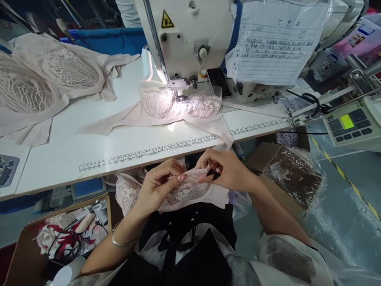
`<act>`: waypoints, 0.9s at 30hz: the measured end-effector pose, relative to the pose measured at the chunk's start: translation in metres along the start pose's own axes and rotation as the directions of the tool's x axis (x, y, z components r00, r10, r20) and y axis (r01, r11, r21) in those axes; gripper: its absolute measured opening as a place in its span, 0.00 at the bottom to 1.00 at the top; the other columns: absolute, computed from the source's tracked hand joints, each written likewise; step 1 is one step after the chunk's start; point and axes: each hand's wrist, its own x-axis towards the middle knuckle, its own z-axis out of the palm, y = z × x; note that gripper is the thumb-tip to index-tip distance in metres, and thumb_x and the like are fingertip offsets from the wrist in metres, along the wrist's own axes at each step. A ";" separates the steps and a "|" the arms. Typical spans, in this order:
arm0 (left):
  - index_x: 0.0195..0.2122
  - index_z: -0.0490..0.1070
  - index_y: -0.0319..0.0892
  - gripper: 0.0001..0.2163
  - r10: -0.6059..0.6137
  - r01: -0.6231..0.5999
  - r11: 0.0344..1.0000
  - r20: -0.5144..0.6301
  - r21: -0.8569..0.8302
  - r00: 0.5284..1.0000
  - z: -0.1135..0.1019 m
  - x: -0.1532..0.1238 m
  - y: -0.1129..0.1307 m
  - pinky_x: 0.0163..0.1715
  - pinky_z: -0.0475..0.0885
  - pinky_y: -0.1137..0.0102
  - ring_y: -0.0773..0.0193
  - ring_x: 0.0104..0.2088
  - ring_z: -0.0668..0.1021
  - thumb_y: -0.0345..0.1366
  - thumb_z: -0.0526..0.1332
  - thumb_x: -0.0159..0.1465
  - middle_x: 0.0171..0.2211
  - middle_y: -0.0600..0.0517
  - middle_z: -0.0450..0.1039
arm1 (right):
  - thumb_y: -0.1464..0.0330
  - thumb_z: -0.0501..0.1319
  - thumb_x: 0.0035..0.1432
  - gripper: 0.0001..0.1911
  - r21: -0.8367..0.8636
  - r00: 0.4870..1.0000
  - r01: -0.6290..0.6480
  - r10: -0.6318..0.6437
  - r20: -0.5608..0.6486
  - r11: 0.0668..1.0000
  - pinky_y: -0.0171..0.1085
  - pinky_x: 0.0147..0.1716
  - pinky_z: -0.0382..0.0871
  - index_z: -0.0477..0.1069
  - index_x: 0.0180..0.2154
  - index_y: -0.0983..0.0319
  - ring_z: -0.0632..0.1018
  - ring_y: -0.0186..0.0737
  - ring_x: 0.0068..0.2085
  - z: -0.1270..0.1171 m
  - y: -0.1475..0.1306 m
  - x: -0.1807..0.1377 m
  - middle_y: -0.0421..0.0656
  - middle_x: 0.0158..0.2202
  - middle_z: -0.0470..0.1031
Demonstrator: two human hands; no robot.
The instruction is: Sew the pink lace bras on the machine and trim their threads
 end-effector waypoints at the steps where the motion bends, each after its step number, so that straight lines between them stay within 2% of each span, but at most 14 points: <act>1: 0.25 0.72 0.43 0.15 -0.001 0.001 1.000 -0.002 0.000 1.000 0.000 0.000 0.000 0.33 0.69 0.68 0.62 0.30 0.73 0.43 0.65 0.68 0.26 0.51 0.71 | 0.58 0.70 0.59 0.14 0.002 1.000 0.020 -0.020 0.017 1.000 0.32 0.21 0.61 0.69 0.34 0.59 0.68 0.29 0.23 -0.002 0.000 0.001 0.42 0.34 0.79; 4: 0.25 0.73 0.43 0.13 0.021 -0.021 1.000 -0.015 -0.003 1.000 0.001 0.001 -0.002 0.36 0.71 0.68 0.62 0.33 0.75 0.39 0.65 0.67 0.29 0.51 0.73 | 0.62 0.66 0.64 0.09 0.057 0.999 0.030 -0.031 0.014 0.998 0.32 0.21 0.64 0.73 0.33 0.60 0.71 0.31 0.24 -0.006 -0.002 0.003 0.44 0.37 0.81; 8: 0.27 0.74 0.43 0.11 -0.003 0.003 0.996 -0.004 -0.084 1.000 0.004 0.000 0.000 0.42 0.73 0.66 0.59 0.39 0.79 0.36 0.65 0.67 0.38 0.48 0.79 | 0.65 0.63 0.66 0.10 0.172 0.998 -0.015 0.026 -0.062 0.985 0.32 0.20 0.67 0.74 0.32 0.60 0.72 0.29 0.21 -0.007 -0.006 0.003 0.45 0.36 0.80; 12: 0.27 0.74 0.43 0.12 -0.087 0.090 0.984 0.025 -0.152 0.996 0.007 -0.001 0.001 0.37 0.75 0.67 0.59 0.36 0.80 0.40 0.66 0.66 0.34 0.48 0.80 | 0.64 0.63 0.65 0.12 0.173 0.988 -0.024 0.050 -0.144 0.985 0.32 0.19 0.65 0.71 0.29 0.61 0.69 0.28 0.20 -0.003 -0.007 0.001 0.45 0.35 0.80; 15: 0.26 0.73 0.42 0.13 -0.098 0.101 0.983 0.025 -0.152 0.995 0.008 -0.001 0.001 0.36 0.74 0.69 0.60 0.35 0.80 0.41 0.66 0.66 0.33 0.48 0.80 | 0.65 0.64 0.64 0.13 0.135 0.976 -0.005 0.034 -0.214 0.991 0.32 0.18 0.62 0.69 0.28 0.60 0.68 0.29 0.22 0.002 -0.007 0.001 0.44 0.32 0.78; 20: 0.25 0.67 0.42 0.14 -0.114 0.117 0.982 0.025 -0.148 0.993 0.008 0.002 0.006 0.32 0.73 0.71 0.63 0.32 0.78 0.40 0.65 0.66 0.32 0.49 0.78 | 0.68 0.66 0.62 0.10 0.158 0.962 -0.003 0.046 -0.270 0.987 0.32 0.21 0.64 0.65 0.32 0.58 0.70 0.30 0.23 0.006 -0.012 0.001 0.39 0.29 0.74; 23: 0.36 0.71 0.43 0.07 -0.107 0.109 0.992 0.027 -0.059 0.994 0.011 0.005 0.012 0.33 0.74 0.71 0.61 0.36 0.80 0.37 0.67 0.63 0.38 0.48 0.81 | 0.70 0.65 0.61 0.09 0.154 0.969 -0.022 0.060 -0.240 0.988 0.32 0.24 0.67 0.64 0.35 0.57 0.72 0.32 0.26 0.007 -0.020 -0.001 0.38 0.29 0.73; 24: 0.40 0.72 0.44 0.08 -0.095 0.095 0.995 0.024 0.006 0.995 0.012 0.006 0.014 0.33 0.74 0.71 0.60 0.37 0.81 0.37 0.69 0.62 0.40 0.49 0.81 | 0.70 0.65 0.61 0.09 0.144 0.973 -0.029 0.061 -0.224 0.989 0.32 0.24 0.67 0.64 0.36 0.57 0.73 0.32 0.26 0.008 -0.022 -0.001 0.38 0.29 0.73; 25: 0.42 0.74 0.45 0.10 -0.076 0.074 0.994 0.015 0.076 0.997 0.014 0.007 0.015 0.33 0.74 0.70 0.60 0.36 0.81 0.36 0.70 0.61 0.39 0.49 0.82 | 0.70 0.66 0.60 0.09 0.135 0.976 -0.039 0.066 -0.207 0.990 0.32 0.24 0.67 0.64 0.36 0.57 0.73 0.32 0.26 0.008 -0.024 -0.001 0.38 0.29 0.73; 27: 0.38 0.79 0.45 0.05 -0.044 0.045 0.983 -0.008 0.177 0.999 0.018 0.010 0.015 0.32 0.73 0.70 0.60 0.32 0.81 0.36 0.70 0.62 0.34 0.51 0.83 | 0.67 0.67 0.60 0.10 0.122 0.979 -0.070 0.092 -0.180 0.990 0.33 0.23 0.67 0.65 0.36 0.57 0.73 0.33 0.26 0.009 -0.027 -0.002 0.38 0.29 0.74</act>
